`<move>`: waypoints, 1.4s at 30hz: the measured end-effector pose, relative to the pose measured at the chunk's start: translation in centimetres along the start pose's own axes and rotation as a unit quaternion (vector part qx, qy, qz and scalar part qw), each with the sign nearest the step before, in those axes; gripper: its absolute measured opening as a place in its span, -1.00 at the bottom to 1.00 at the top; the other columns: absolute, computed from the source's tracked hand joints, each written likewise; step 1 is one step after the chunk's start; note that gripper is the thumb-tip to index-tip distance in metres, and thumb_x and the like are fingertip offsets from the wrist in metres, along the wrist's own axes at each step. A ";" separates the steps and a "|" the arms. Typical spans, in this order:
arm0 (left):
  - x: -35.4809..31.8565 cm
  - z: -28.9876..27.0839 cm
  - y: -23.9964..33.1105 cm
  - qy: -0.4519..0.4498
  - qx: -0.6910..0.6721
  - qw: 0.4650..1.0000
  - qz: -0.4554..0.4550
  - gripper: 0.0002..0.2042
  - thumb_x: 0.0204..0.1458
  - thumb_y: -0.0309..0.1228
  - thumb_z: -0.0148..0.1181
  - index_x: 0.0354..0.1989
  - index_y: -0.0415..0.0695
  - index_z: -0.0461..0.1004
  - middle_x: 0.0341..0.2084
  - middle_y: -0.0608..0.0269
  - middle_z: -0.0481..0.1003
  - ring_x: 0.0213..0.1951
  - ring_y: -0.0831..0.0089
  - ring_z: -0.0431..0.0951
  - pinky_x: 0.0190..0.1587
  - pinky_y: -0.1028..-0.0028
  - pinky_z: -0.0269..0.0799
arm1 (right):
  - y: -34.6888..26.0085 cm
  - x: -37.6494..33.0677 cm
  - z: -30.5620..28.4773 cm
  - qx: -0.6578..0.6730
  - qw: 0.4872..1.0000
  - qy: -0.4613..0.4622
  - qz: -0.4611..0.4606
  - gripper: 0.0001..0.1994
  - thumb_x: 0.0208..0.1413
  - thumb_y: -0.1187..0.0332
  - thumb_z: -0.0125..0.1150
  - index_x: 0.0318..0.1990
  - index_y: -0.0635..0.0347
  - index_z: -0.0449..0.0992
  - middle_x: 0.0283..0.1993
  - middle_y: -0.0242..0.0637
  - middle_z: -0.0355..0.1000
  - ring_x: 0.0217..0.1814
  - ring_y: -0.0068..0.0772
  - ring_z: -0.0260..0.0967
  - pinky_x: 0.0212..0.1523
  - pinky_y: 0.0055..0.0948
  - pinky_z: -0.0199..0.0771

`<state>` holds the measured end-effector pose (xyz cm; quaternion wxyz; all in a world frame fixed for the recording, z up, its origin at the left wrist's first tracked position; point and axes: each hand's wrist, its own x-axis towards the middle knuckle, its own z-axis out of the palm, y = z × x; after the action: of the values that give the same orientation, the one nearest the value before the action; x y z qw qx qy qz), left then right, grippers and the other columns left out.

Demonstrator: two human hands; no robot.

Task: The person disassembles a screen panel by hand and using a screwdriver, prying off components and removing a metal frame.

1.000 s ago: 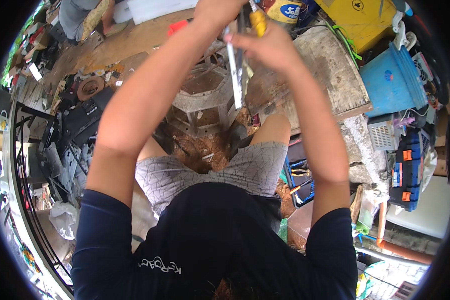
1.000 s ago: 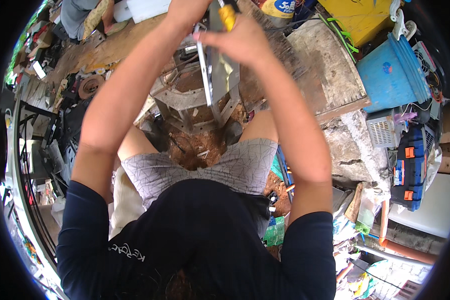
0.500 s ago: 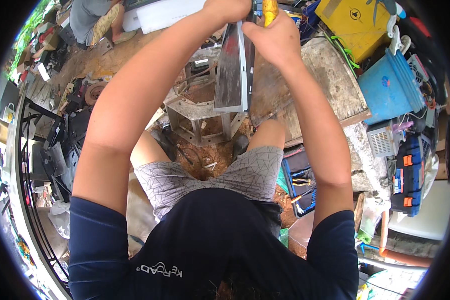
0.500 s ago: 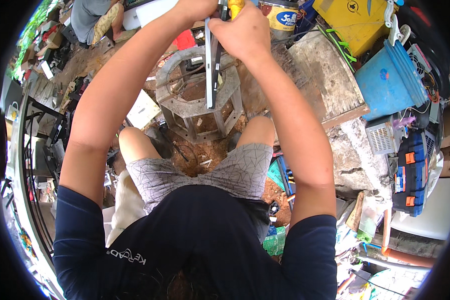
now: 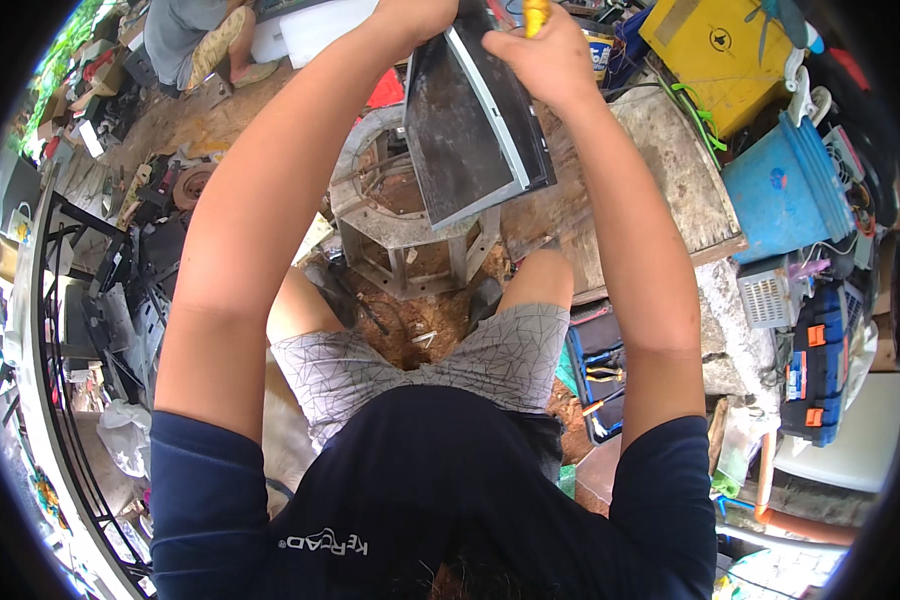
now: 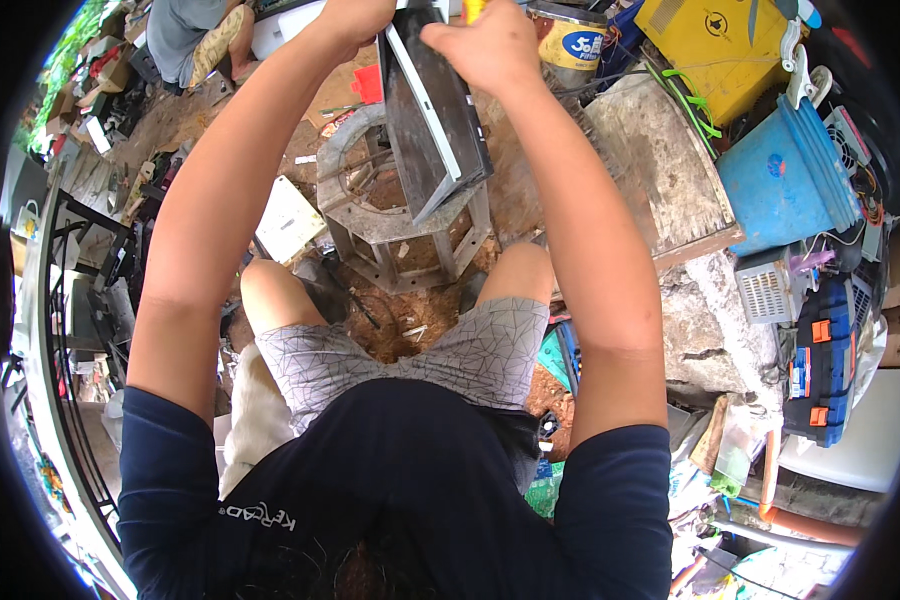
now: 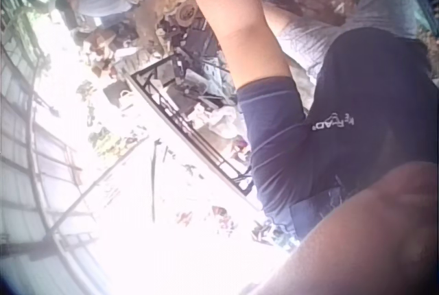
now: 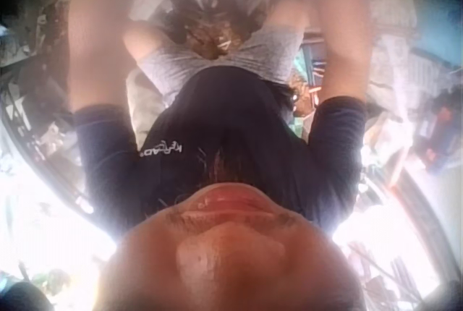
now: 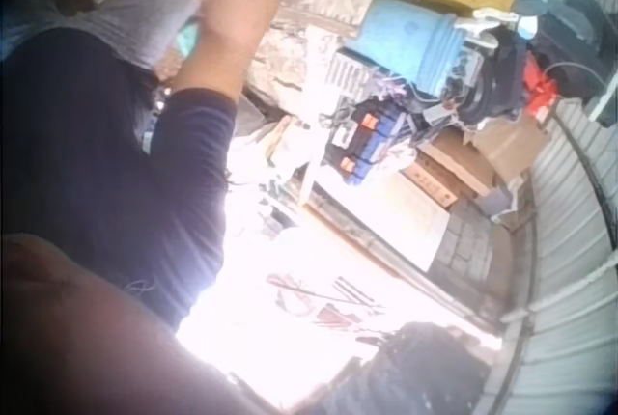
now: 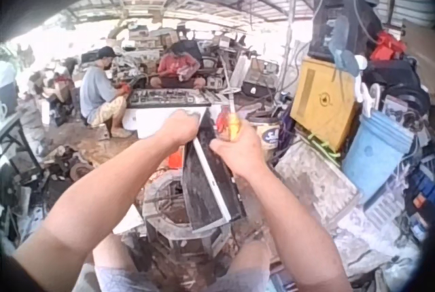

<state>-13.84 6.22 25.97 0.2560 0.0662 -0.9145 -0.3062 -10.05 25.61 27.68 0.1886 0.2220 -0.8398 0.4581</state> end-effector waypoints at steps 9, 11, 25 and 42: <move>1.2 -2.3 -1.9 -0.092 0.090 0.992 -0.016 -0.63 0.15 -0.29 -0.10 -0.38 -0.33 0.57 -0.46 -0.20 0.56 -0.40 0.04 0.61 -0.34 0.15 0.46 | 0.6 1.9 1.6 0.013 1.000 -0.008 -0.015 -0.74 -0.26 0.34 0.33 -0.36 0.15 0.45 -0.47 -0.27 0.43 -0.40 -0.31 0.41 -0.30 -0.34 0.41; 5.0 -0.9 -8.5 -0.037 0.291 0.935 0.199 -0.64 0.10 -0.26 -0.05 -0.40 -0.33 0.58 -0.44 -0.24 0.56 -0.34 0.00 0.62 -0.31 0.13 0.47 | -0.4 2.4 3.3 0.006 0.996 -0.021 -0.082 -0.76 -0.19 0.29 0.32 -0.35 0.18 0.48 -0.47 -0.29 0.45 -0.44 -0.37 0.41 -0.35 -0.39 0.41; -3.8 0.9 -8.8 -0.063 -0.063 0.980 0.176 -0.44 0.05 -0.32 0.22 0.24 -0.18 0.27 0.18 -0.08 0.35 0.21 0.04 0.35 0.26 0.29 0.28 | 3.7 -1.0 -1.1 0.055 0.997 -0.051 -0.015 -0.64 -0.03 0.34 0.41 -0.10 0.34 0.53 -0.32 -0.38 0.49 -0.28 -0.61 0.39 -0.16 -0.58 0.40; -6.8 5.1 -8.3 -0.089 -0.037 0.987 0.130 -0.71 0.12 -0.26 0.15 -0.07 -0.17 0.49 -0.25 0.13 0.59 -0.18 0.16 0.59 -0.17 0.27 0.49 | 0.6 -11.0 -0.9 0.302 0.948 0.035 0.091 -0.63 -0.05 0.53 0.38 -0.04 0.27 0.44 -0.27 -0.40 0.38 -0.37 -0.65 0.35 -0.35 -0.61 0.43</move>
<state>-10.85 4.15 14.68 0.2131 -0.0903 -0.9226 -0.3088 -1.16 28.83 22.04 0.0992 0.1753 -0.6716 0.7130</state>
